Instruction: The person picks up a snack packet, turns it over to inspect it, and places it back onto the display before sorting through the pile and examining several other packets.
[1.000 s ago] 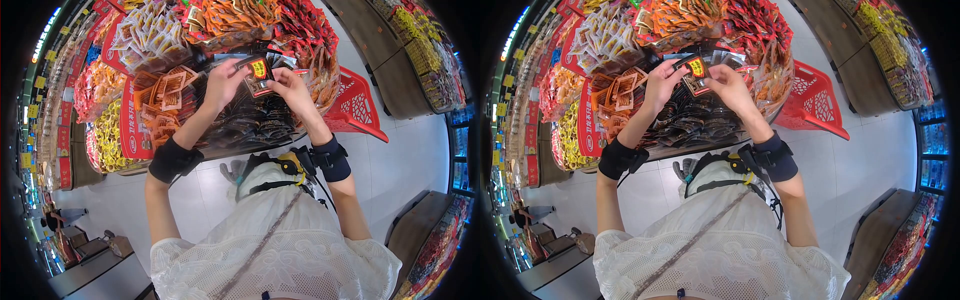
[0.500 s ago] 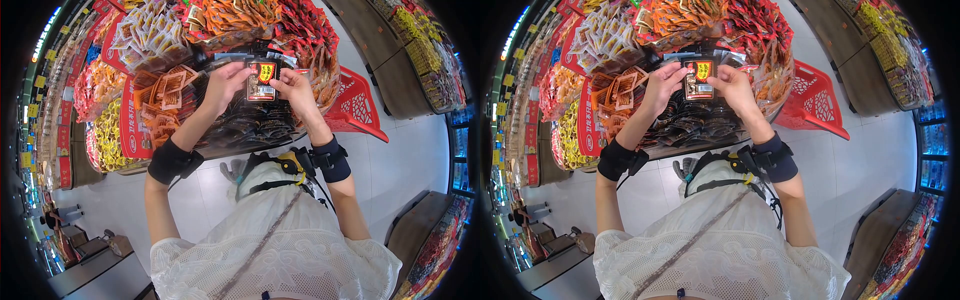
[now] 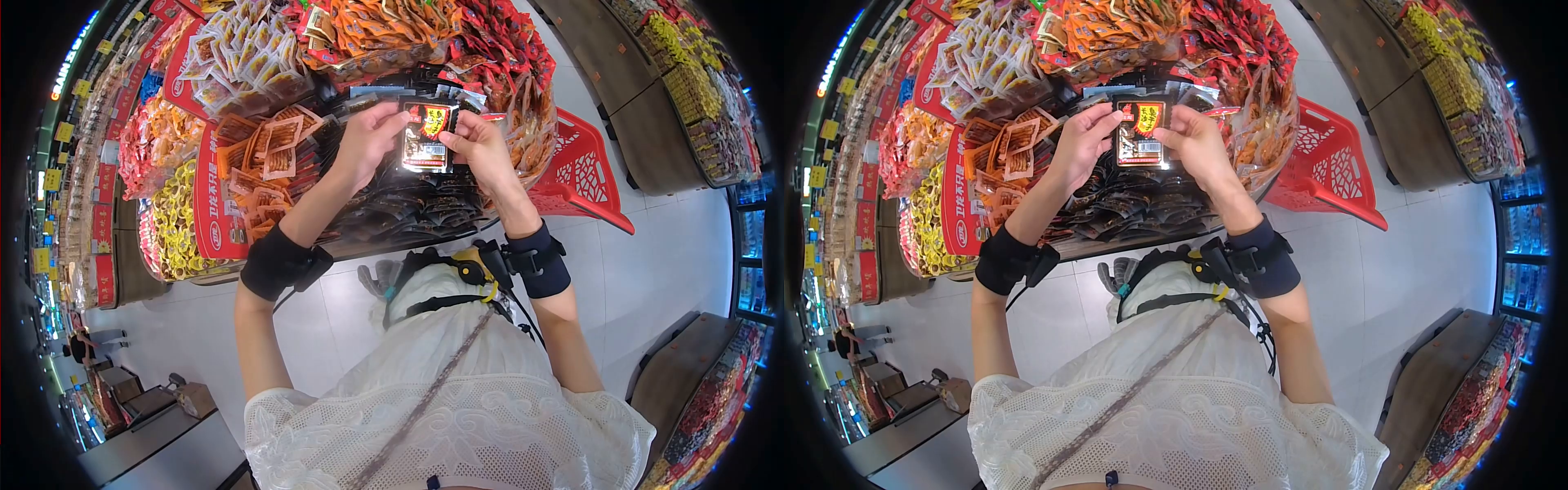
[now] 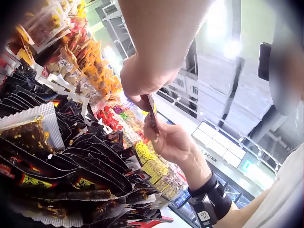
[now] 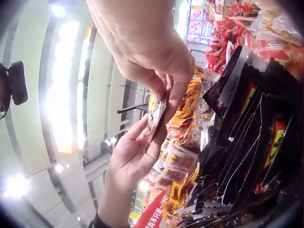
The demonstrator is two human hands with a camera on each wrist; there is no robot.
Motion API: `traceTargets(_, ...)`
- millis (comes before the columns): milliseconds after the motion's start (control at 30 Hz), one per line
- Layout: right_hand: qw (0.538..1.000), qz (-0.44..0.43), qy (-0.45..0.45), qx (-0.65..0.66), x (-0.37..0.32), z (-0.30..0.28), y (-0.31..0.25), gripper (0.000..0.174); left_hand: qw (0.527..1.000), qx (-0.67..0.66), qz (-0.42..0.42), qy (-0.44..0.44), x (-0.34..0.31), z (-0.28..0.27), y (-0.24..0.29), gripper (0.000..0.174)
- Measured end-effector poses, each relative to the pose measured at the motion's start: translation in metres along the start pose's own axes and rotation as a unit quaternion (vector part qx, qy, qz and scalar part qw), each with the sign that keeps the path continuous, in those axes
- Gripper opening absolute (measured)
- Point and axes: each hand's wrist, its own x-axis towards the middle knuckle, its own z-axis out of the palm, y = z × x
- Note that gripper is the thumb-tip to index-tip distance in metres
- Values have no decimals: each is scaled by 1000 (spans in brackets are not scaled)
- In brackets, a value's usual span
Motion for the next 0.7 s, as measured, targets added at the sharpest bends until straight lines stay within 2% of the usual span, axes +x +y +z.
traceTargets(167, 999, 15, -1, -34, 2, -2, 5, 17, 1000, -16, -8, -6, 0, -2, -3, 18)
traceTargets(267, 1000, 10, 17, 7, 1, 4, 1, 10, 1000, -22, -13, -6, -1, -2, -2, 18)
traceTargets(400, 1000, 6, 19, -6, 5, 1, 7, 5, 999, -35, -10, -6, -1, -1, 0, 18)
traceTargets(700, 1000, -4, 19, -8, 7, 1, 3, 5, 1000, -24, -20, -3, 2, -1, 3, 18)
